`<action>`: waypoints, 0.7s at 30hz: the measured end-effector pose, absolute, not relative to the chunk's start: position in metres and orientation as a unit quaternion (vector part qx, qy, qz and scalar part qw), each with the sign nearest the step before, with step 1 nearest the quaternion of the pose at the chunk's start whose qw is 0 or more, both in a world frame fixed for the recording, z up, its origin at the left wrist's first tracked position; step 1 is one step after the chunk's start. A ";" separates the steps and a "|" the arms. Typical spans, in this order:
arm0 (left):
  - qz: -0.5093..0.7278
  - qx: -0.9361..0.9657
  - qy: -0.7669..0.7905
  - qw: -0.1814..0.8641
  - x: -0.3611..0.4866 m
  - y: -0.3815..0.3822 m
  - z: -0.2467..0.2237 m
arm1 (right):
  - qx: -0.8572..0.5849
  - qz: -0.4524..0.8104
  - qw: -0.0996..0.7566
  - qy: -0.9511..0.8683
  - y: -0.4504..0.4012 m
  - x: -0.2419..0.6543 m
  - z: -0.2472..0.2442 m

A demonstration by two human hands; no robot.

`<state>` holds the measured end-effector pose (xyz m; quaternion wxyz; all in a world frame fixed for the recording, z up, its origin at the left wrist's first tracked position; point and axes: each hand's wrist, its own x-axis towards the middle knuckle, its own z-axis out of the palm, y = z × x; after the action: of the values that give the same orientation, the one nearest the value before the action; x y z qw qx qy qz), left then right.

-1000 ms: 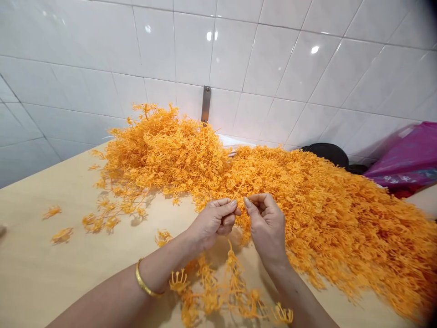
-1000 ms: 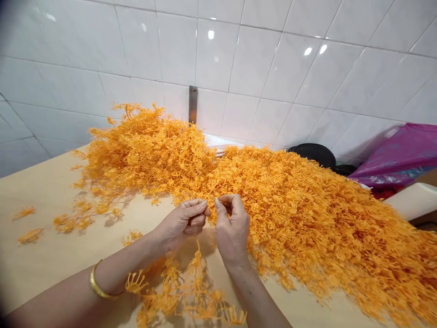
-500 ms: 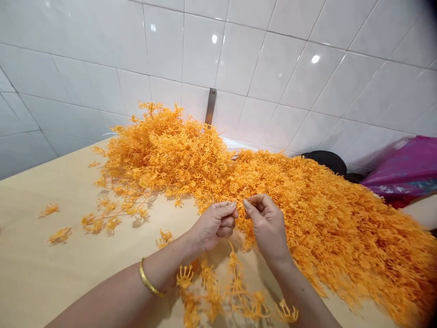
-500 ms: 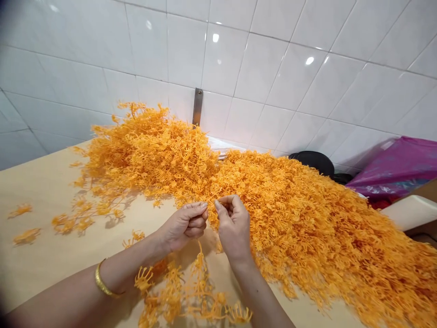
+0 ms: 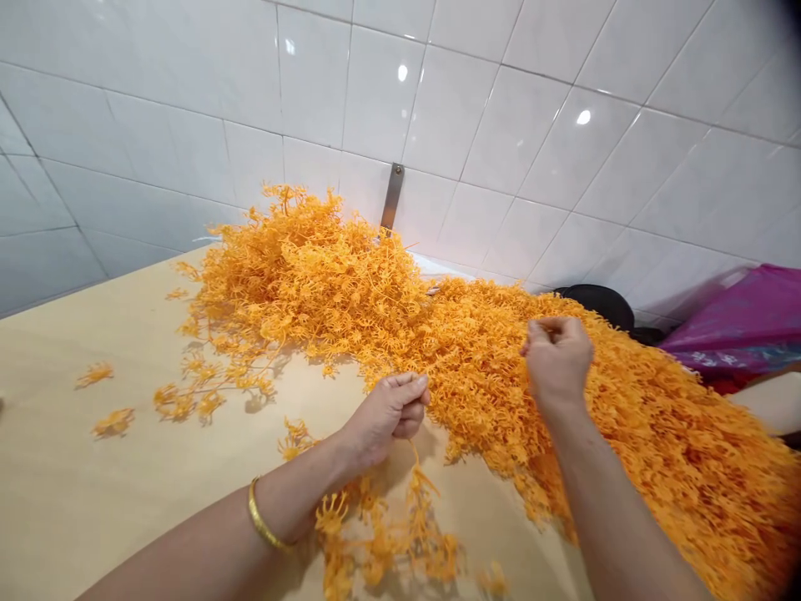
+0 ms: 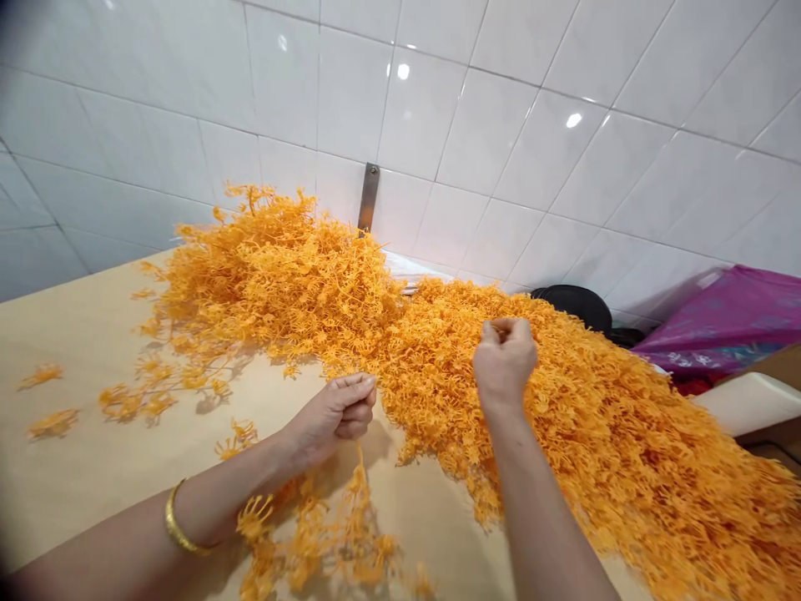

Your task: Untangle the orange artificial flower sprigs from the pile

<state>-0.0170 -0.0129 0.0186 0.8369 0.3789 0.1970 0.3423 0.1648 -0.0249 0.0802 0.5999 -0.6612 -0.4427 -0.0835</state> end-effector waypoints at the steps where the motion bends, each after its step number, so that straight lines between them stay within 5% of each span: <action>1: 0.360 0.361 0.201 0.836 -0.017 -0.011 0.018 | -0.665 -0.099 0.582 -0.457 -0.027 0.171 0.085; 6: 0.387 0.270 0.212 0.856 -0.020 0.002 0.016 | -0.626 -0.134 0.473 -0.605 -0.047 0.145 0.071; 17: 0.397 0.191 0.302 0.846 -0.016 -0.001 0.019 | -0.538 -0.006 0.340 -0.772 -0.066 0.091 0.026; 21: 0.374 0.204 0.288 0.857 -0.013 -0.004 0.017 | -0.533 0.009 0.348 -0.771 -0.064 0.086 0.023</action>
<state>-0.0135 -0.0037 0.0173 0.8575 0.2043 0.2883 0.3740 0.0863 -0.0636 0.0232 0.3480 -0.5327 -0.7714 0.0094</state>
